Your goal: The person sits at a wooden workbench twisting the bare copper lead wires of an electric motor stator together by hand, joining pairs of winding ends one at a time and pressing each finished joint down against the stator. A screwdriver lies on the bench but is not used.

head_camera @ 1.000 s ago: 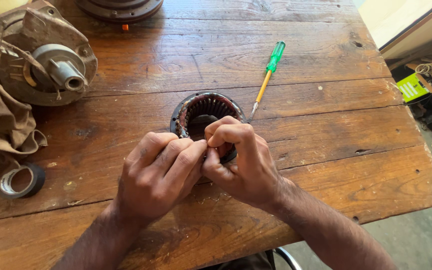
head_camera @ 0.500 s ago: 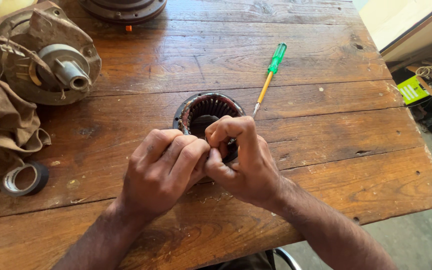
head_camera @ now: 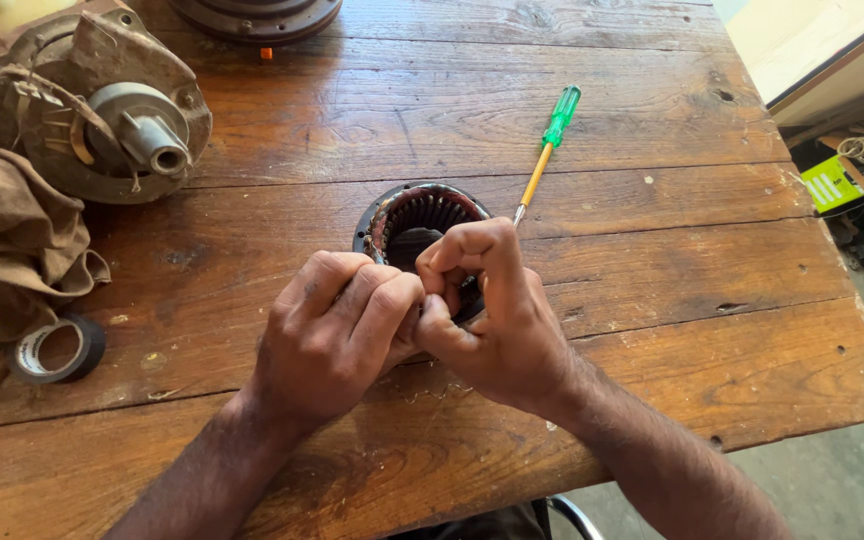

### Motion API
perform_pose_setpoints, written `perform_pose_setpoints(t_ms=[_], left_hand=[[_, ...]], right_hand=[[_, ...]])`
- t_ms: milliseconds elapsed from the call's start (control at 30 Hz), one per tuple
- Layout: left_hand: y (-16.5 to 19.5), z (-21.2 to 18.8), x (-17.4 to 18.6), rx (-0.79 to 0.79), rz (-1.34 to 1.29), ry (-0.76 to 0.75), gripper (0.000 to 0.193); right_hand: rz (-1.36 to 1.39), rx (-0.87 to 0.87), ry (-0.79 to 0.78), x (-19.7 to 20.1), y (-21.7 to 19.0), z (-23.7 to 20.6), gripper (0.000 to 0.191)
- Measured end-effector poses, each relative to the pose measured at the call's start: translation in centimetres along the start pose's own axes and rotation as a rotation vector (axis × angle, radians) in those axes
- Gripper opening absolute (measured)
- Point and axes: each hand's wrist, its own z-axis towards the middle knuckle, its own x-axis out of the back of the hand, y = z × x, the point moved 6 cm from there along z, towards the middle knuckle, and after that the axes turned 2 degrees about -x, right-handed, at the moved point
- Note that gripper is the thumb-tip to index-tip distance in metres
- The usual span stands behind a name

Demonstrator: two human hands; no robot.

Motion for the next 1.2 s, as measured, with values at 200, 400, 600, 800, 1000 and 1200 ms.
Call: perform_pose_setpoints(t_ms=[200, 400, 600, 800, 1000, 1200], left_hand=[[-0.1, 0.0, -0.1, 0.037, -0.083, 0.029, 0.027], [-0.6, -0.2, -0.2, 0.153, -0.148, 0.054, 0.021], [-0.2, -0.3, -0.3, 0.182, -0.195, 0.018, 0.025], [-0.5, -0.3, -0.6, 0.246, -0.214, 0.032, 0.023], [-0.2, -0.3, -0.4, 0.267, -0.119, 0.026, 0.020], [-0.5, -0.2, -0.3, 0.233, -0.055, -0.004, 0.018]], right_hand=[[0.036, -0.032, 0.023, 0.2, 0.3, 0.0, 0.039], [0.070, -0.006, 0.025, 0.0, 0.3, -0.1, 0.038], [0.087, -0.053, 0.024, 0.1, 0.5, -0.2, 0.041], [0.107, -0.015, 0.025, 0.1, -0.1, -0.3, 0.040], [-0.022, 0.099, 0.091, 0.6, -1.1, -0.4, 0.034], [0.005, 0.030, 0.087, 0.8, -0.9, -0.3, 0.033]])
